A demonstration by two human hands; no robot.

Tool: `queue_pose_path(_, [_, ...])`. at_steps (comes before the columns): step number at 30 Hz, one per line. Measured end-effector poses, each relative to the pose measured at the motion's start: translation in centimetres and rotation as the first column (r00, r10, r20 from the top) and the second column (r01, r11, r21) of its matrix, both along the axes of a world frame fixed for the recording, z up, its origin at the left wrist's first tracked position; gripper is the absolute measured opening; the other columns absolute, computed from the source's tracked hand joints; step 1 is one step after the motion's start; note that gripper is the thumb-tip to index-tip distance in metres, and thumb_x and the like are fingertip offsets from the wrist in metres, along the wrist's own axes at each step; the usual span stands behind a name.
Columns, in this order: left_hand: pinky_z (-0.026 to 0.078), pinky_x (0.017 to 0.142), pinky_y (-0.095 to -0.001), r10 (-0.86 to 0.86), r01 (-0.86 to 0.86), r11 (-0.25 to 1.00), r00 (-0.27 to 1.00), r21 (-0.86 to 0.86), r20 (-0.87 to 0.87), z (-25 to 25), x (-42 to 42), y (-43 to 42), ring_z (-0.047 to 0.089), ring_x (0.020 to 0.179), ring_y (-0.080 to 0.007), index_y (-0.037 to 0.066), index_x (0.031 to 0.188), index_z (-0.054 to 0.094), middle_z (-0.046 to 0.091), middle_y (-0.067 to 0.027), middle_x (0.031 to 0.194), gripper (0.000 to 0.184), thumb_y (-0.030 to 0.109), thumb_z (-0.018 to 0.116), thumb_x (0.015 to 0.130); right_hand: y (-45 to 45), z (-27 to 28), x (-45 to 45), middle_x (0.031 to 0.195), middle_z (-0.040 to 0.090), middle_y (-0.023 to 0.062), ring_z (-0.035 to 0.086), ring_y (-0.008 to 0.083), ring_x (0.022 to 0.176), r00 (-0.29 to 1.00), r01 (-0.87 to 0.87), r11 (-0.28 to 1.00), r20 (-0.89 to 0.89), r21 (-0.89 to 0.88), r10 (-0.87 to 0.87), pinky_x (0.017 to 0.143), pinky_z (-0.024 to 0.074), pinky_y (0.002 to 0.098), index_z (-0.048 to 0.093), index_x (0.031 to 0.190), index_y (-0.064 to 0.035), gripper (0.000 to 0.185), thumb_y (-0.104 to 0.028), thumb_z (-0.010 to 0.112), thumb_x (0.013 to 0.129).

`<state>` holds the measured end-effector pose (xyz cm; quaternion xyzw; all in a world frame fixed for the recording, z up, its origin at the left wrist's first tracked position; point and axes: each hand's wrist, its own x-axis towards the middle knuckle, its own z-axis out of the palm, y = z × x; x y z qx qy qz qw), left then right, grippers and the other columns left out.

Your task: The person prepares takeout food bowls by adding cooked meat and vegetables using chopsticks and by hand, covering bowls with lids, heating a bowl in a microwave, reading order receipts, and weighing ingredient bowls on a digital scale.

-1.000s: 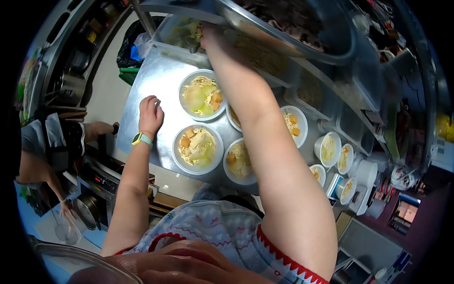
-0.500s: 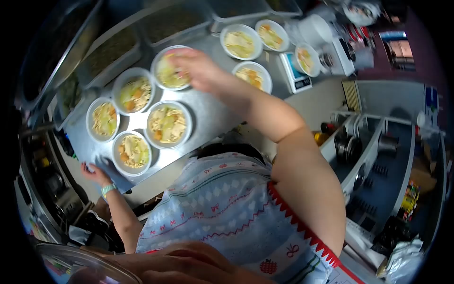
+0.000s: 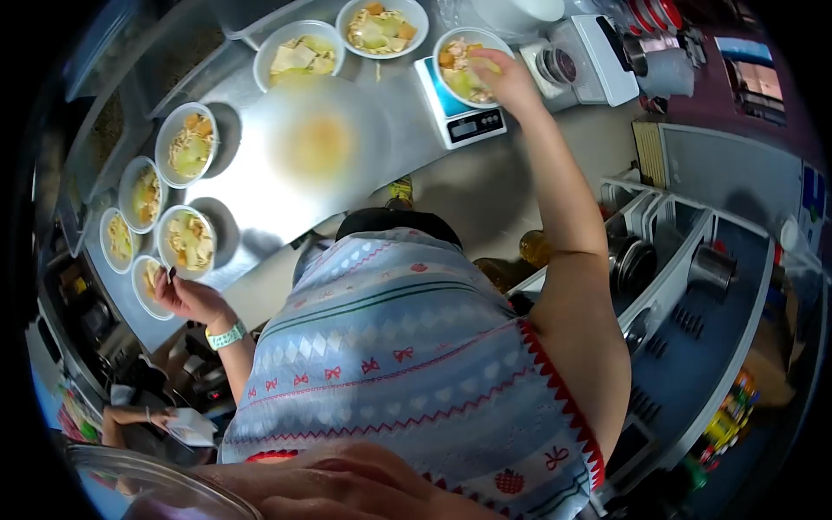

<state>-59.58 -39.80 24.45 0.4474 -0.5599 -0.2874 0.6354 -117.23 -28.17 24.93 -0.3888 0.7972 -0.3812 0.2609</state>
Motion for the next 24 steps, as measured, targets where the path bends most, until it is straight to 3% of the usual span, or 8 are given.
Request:
queue_pose_path(2, [0.038,0.096,-0.0335,0.002,0.0,0.999,0.999,0.05,-0.037,-0.5,-4.8,2.9,0.048,0.108,-0.0203,0.003,0.105,0.049,0.05,-0.0101,0.118,0.021,-0.001,0.044,0.086,-0.6,-0.2,-1.4,0.12,0.058,0.0114,0.054,0.019,0.11,0.954,-0.299,0.954,0.02,-0.028,0.3,0.094,0.0408,0.0287,0.058,0.121,-0.0097,0.036,-0.016,0.062,0.085])
queue_pose_path(3, [0.039,0.096,-0.0329,0.003,0.0,0.995,0.999,0.097,-0.036,-0.4,-6.7,4.4,0.049,0.108,-0.02,0.002,0.107,0.05,0.051,-0.0103,0.117,0.021,-0.001,0.043,0.087,-0.5,0.6,-2.1,0.13,0.052,0.0105,0.048,0.0209,0.12,0.928,-0.373,0.92,0.052,0.118,0.37,0.1,0.0363,0.0297,0.054,0.127,-0.0138,0.042,-0.013,0.061,0.086])
queue_pose_path(7, [0.041,0.094,-0.0305,-0.039,0.047,0.984,0.998,0.17,-0.049,-0.3,-11.0,8.2,0.051,0.107,-0.0187,0.001,0.112,0.05,0.053,-0.0102,0.117,0.025,-0.001,0.041,0.089,0.0,-0.5,-4.9,0.125,0.055,0.0117,0.051,0.0284,0.116,0.86,-0.487,0.849,-0.056,0.205,0.507,0.098,0.0399,0.0331,0.055,0.125,-0.0203,0.041,-0.017,0.061,0.085])
queue_pose_path(10, [0.042,0.092,-0.0306,-0.01,0.017,0.986,0.999,0.164,-0.039,0.2,-12.4,10.1,0.052,0.105,-0.0178,0.001,0.11,0.049,0.053,-0.011,0.116,0.023,-0.001,0.041,0.089,0.3,-1.0,-6.9,0.123,0.057,0.0115,0.053,0.0301,0.113,0.843,-0.502,0.856,-0.154,0.12,0.516,0.096,0.041,0.0333,0.056,0.123,-0.0187,0.038,-0.018,0.061,0.085])
queue_pose_path(12, [0.042,0.091,-0.0303,0.034,-0.026,0.988,0.998,0.152,-0.053,0.5,-13.1,10.9,0.053,0.103,-0.0175,0.001,0.109,0.05,0.054,-0.0108,0.115,0.022,-0.001,0.041,0.089,0.3,0.1,-7.7,0.112,0.062,0.0093,0.059,0.0224,0.102,0.861,-0.487,0.869,-0.122,0.085,0.494,0.088,0.0458,0.0298,0.057,0.12,-0.0142,0.034,-0.017,0.06,0.085])
queue_pose_path(14, [0.043,0.09,-0.0298,0.045,-0.035,0.986,0.998,0.164,-0.054,0.6,-13.5,11.6,0.054,0.102,-0.0172,0.001,0.108,0.05,0.055,-0.0104,0.113,0.021,0.0,0.042,0.089,0.5,0.2,-8.3,0.102,0.062,0.005,0.058,0.0104,0.088,0.911,-0.32,0.945,0.292,0.062,0.289,0.077,0.0474,0.0241,0.057,0.118,-0.0109,0.032,-0.017,0.059,0.086])
queue_pose_path(15, [0.043,0.089,-0.0293,0.053,-0.044,0.985,0.997,0.17,-0.049,0.4,-13.5,11.8,0.054,0.101,-0.0168,0.0,0.108,0.05,0.056,-0.0099,0.111,0.02,0.0,0.043,0.089,0.5,-0.2,-8.5,0.093,0.06,0.0011,0.052,0.0035,0.08,0.901,-0.295,0.955,0.332,-0.003,0.28,0.068,0.0449,0.0196,0.057,0.116,-0.0091,0.03,-0.018,0.059,0.088])
queue_pose_path(24, [0.043,0.09,-0.0303,0.045,-0.032,0.973,0.998,0.229,-0.053,0.2,-16.2,13.5,0.053,0.102,-0.0175,0.001,0.11,0.049,0.056,-0.0109,0.113,0.023,-0.001,0.042,0.088,0.1,0.3,-8.6,0.111,0.058,0.0058,0.052,0.0127,0.1,0.891,-0.432,0.902,0.149,-0.008,0.428,0.089,0.0405,0.0243,0.051,0.121,-0.005,0.034,-0.008,0.049,0.087])
